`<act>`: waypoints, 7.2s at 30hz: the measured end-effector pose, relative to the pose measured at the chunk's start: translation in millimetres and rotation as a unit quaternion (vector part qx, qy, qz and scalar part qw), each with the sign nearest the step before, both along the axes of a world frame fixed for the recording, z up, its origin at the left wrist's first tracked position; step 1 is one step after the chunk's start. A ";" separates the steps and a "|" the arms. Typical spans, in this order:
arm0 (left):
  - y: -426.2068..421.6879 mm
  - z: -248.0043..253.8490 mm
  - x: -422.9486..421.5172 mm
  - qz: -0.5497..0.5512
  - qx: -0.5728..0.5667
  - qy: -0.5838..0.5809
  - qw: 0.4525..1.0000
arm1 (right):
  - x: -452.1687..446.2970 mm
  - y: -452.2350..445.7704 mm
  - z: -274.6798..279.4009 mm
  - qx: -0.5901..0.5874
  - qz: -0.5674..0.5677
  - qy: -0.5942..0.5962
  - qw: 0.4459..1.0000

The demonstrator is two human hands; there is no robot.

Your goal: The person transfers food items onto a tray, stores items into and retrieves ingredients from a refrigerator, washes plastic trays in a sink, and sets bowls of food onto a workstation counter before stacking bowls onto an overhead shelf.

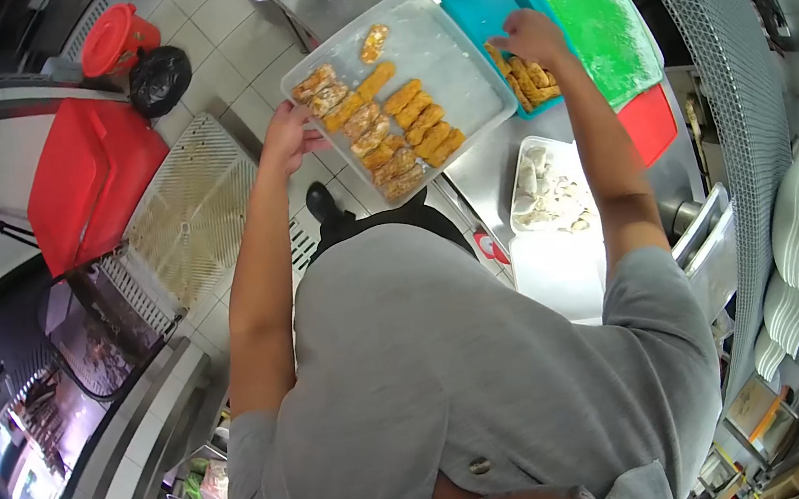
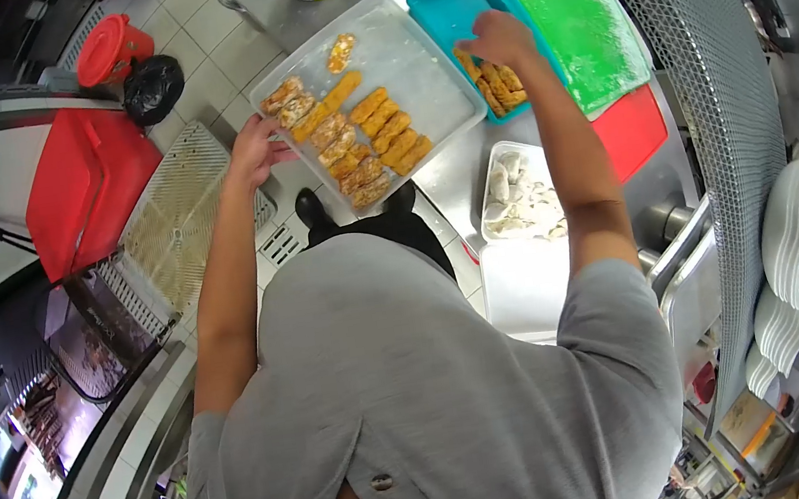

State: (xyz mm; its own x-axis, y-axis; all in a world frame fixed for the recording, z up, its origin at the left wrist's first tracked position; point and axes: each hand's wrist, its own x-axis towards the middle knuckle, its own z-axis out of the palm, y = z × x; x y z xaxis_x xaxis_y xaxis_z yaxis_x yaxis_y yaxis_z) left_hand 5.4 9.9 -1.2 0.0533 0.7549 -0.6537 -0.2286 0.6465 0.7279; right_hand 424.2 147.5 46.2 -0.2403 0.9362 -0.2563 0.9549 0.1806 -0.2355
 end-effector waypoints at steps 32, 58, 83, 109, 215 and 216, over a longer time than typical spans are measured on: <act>4.3 -6.1 -1.4 0.008 -0.012 0.003 1.000 | -146.1 -32.7 2.3 0.051 0.208 0.238 0.947; 0.3 -0.8 0.8 -0.008 -0.005 -0.004 1.000 | 49.9 -15.6 -15.0 0.089 -0.008 -0.061 0.994; 0.5 3.8 0.6 0.000 -0.020 0.014 1.000 | -175.8 4.3 -29.1 0.057 0.228 0.312 0.921; -0.5 6.1 3.7 -0.015 -0.002 0.011 1.000 | 44.9 -44.0 0.4 0.049 -0.004 0.121 0.991; -1.4 3.2 3.1 -0.006 0.000 0.005 1.000 | -33.9 -80.4 13.6 0.108 0.093 0.163 0.976; -1.1 -3.8 1.4 -0.006 0.002 0.005 1.000 | -7.3 -73.2 10.6 0.131 0.043 0.107 0.985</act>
State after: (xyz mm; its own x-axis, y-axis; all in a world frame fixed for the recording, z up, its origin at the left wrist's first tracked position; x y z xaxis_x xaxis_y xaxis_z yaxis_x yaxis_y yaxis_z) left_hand 6.8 8.8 -5.0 0.0555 0.7575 -0.6505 -0.2131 0.6455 0.7334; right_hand 416.9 74.3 56.8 -0.3439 0.9373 0.0567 0.8671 0.3402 -0.3640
